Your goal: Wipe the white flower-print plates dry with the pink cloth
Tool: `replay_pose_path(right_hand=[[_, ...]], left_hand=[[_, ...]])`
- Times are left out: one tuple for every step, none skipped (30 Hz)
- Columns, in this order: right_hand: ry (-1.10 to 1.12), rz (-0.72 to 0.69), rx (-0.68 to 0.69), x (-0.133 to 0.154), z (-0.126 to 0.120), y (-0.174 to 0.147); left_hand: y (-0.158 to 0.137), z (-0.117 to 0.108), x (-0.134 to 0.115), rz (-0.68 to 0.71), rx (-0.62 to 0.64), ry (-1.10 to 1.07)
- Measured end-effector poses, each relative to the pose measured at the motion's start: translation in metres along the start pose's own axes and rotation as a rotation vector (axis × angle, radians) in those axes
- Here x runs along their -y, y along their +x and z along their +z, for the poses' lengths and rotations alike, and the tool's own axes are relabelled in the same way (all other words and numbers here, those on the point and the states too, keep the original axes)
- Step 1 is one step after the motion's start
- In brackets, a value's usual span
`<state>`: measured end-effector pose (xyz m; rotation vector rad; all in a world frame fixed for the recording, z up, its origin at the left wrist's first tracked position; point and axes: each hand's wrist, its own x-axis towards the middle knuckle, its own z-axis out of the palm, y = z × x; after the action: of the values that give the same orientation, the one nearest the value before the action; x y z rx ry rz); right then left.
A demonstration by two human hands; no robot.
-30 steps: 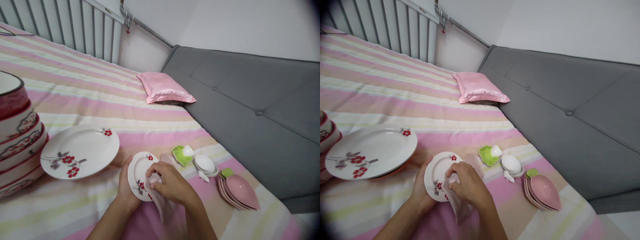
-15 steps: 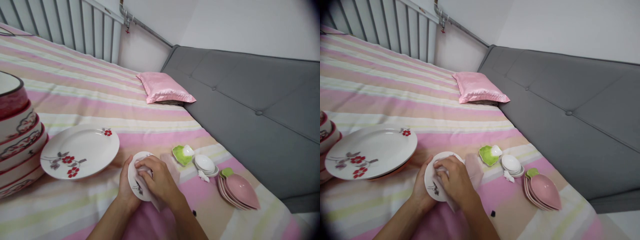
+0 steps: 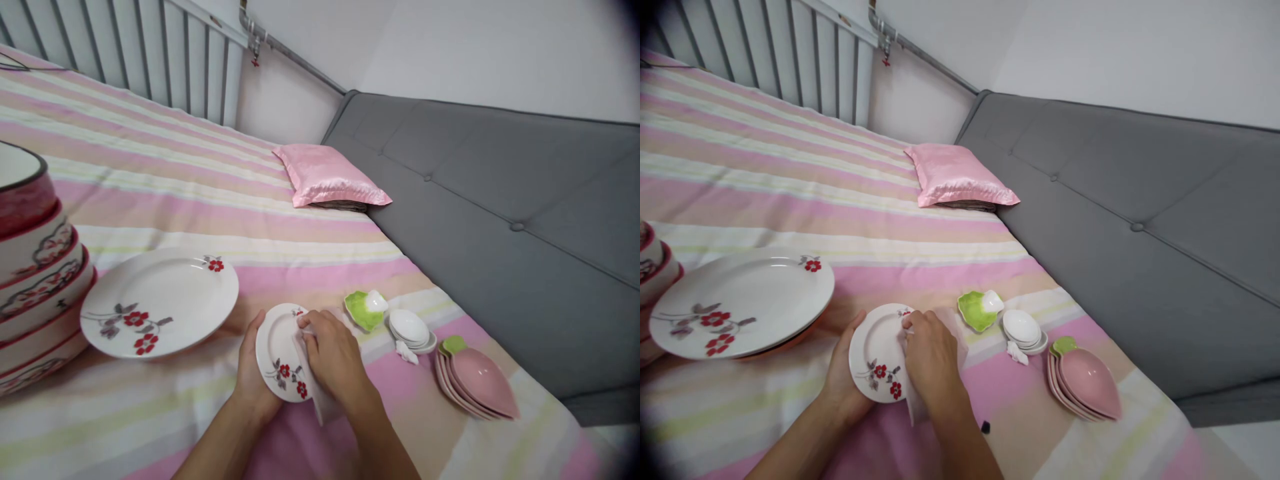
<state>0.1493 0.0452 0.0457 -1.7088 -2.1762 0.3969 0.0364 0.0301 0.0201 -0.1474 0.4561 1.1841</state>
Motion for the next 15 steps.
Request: replay_pose_path(right_hand=[[-0.023,0.015,0.02,-0.001,-0.002,-0.001],[-0.039,0.024,0.041,-0.002,-0.005,-0.002],[-0.049,0.025,0.065,-0.003,-0.007,-0.004],[-0.055,0.023,0.087,-0.004,-0.009,-0.005],[-0.057,0.019,0.109,-0.005,-0.012,-0.006],[-0.055,0.016,0.13,-0.005,-0.015,-0.007],[-0.047,0.013,0.152,-0.005,-0.017,-0.009],[-0.033,0.004,0.174,-0.004,-0.019,-0.01],[-0.014,-0.007,0.2,-0.004,-0.021,-0.011],[0.01,-0.02,0.227,-0.003,-0.023,-0.012],[0.039,-0.039,0.253,-0.002,-0.025,-0.012],[0.07,-0.061,0.273,-0.002,-0.025,-0.012],[0.1,-0.085,0.288,-0.001,-0.026,-0.013],[0.129,-0.111,0.297,0.001,-0.026,-0.013],[0.155,-0.139,0.299,0.002,-0.025,-0.012]], left_hand=[[0.0,0.0,0.0,-0.001,-0.003,0.007],[0.0,0.001,0.0,-0.002,-0.005,0.012],[0.0,0.001,-0.001,-0.002,-0.008,0.016],[0.0,0.001,-0.001,-0.004,-0.007,0.019],[-0.001,0.001,-0.001,-0.01,-0.005,0.02],[-0.001,0.001,-0.001,-0.018,-0.005,0.02],[-0.001,0.001,-0.001,-0.028,-0.004,0.019],[-0.001,0.0,-0.001,-0.036,-0.004,0.017],[-0.001,0.0,-0.001,-0.041,-0.006,0.014],[-0.001,0.0,-0.002,-0.042,-0.009,0.009],[-0.001,-0.001,-0.002,-0.041,-0.01,0.003],[-0.001,-0.001,-0.002,-0.041,-0.007,-0.003],[-0.001,-0.001,-0.002,-0.043,0.0,-0.009],[-0.001,-0.001,-0.002,-0.046,0.009,-0.014],[-0.001,-0.001,-0.002,-0.049,0.015,-0.018]])
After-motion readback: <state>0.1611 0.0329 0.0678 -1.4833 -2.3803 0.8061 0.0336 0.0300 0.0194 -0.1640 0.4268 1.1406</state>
